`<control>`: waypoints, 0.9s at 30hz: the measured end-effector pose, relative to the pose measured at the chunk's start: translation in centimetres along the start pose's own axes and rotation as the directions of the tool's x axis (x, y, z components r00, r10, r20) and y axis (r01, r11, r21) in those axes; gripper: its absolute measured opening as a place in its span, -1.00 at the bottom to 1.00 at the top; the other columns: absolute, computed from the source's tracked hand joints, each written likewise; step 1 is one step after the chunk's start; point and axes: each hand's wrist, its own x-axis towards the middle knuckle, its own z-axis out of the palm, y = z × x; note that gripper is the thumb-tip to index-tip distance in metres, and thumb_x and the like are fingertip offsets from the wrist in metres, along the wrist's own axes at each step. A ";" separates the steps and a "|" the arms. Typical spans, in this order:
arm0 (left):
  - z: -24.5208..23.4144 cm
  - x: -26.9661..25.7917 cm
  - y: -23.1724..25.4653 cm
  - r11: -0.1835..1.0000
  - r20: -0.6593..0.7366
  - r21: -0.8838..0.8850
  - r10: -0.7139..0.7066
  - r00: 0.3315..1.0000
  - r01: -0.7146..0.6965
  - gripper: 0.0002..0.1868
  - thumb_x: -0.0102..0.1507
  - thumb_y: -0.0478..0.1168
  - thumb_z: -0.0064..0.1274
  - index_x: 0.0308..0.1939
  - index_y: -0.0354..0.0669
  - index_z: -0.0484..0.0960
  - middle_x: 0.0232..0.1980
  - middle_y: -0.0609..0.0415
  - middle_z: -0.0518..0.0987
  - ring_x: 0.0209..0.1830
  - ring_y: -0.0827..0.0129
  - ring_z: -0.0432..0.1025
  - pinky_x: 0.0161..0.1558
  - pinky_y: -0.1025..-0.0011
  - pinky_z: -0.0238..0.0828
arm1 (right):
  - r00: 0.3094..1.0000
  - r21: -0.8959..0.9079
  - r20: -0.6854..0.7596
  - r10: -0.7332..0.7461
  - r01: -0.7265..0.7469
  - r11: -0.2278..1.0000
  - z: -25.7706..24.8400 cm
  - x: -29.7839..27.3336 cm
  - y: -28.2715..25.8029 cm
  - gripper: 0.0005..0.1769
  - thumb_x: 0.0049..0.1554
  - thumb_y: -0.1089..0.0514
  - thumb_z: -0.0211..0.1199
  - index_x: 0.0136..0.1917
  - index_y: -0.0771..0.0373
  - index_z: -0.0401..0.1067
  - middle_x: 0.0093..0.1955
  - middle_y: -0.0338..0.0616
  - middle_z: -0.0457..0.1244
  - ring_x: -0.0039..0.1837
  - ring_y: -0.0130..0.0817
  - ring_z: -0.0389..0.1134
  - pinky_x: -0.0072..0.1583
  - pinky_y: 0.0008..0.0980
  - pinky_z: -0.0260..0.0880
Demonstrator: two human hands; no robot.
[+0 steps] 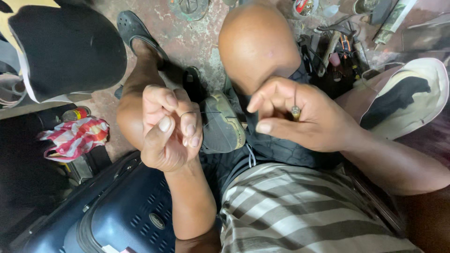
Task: The person sits on the floor and sews the sole of a black sneaker using a needle and thread. They repeatedly pass the needle through the shoe's sole and upper, pulling the thread to secure the stitching.
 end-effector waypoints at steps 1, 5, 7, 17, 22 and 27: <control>0.1 0.1 -0.2 1.000 -0.001 0.020 -0.002 1.000 0.002 -0.80 0.41 -0.29 0.02 0.02 -0.35 0.41 -0.31 -0.04 0.44 -0.50 0.49 0.28 -0.49 0.65 0.30 | 0.995 -0.147 -0.015 -0.094 0.091 0.985 0.0 0.0 0.2 -0.68 0.18 0.23 0.31 0.18 0.26 0.32 -0.17 -0.33 0.24 -0.13 -0.68 0.22 -0.09 -0.63 0.25; 0.5 0.4 -1.1 0.992 0.020 0.126 -0.010 1.000 0.007 -0.80 0.43 -0.28 0.01 0.04 -0.37 0.42 -0.33 -0.07 0.49 -0.58 0.55 0.25 -0.51 0.65 0.23 | 1.000 -0.062 0.003 0.016 -0.016 0.998 -0.1 0.7 0.9 -0.75 0.19 0.19 0.35 0.09 0.25 0.37 -0.11 -0.30 0.22 -0.09 -0.65 0.23 -0.06 -0.56 0.27; 0.6 0.4 -1.4 0.981 0.030 0.194 -0.025 0.999 0.019 -0.78 0.44 -0.26 0.01 0.05 -0.37 0.42 -0.33 -0.09 0.50 -0.60 0.55 0.24 -0.52 0.67 0.19 | 0.999 -0.014 0.047 0.020 -0.019 1.000 -0.3 1.5 1.3 -0.88 0.30 0.20 0.25 0.00 0.27 0.36 -0.09 -0.30 0.25 -0.02 -0.63 0.27 0.05 -0.54 0.35; 1.3 0.5 -2.7 0.968 0.016 0.236 -0.089 0.996 0.083 -0.74 0.43 -0.26 0.02 0.08 -0.41 0.42 -0.32 -0.12 0.50 -0.59 0.59 0.20 -0.52 0.67 0.12 | 0.994 -0.124 0.051 -0.101 0.107 0.986 -2.6 0.1 0.7 -0.93 0.30 0.31 0.11 -0.05 0.27 0.25 0.07 -0.26 0.27 -0.07 -0.65 0.17 0.01 -0.56 0.25; 1.4 0.6 -3.1 0.959 0.012 0.260 -0.115 0.993 0.108 -0.72 0.42 -0.25 0.04 0.07 -0.42 0.43 -0.31 -0.11 0.49 -0.57 0.54 0.23 -0.51 0.64 0.13 | 0.994 -0.259 -0.090 0.056 -0.078 0.963 -2.0 0.1 0.6 -0.89 0.23 0.28 0.25 0.05 0.26 0.39 -0.21 -0.30 0.29 -0.22 -0.65 0.21 -0.16 -0.57 0.23; 1.5 0.0 -3.2 0.958 0.011 0.261 -0.128 0.992 0.121 -0.73 0.40 -0.27 0.04 0.06 -0.43 0.44 -0.31 -0.08 0.49 -0.55 0.53 0.30 -0.52 0.63 0.19 | 1.000 -0.290 -0.013 -0.002 -0.002 0.957 -1.9 0.4 0.5 -0.95 0.26 0.28 0.23 -0.01 0.27 0.38 -0.26 -0.33 0.29 -0.21 -0.64 0.24 -0.15 -0.55 0.27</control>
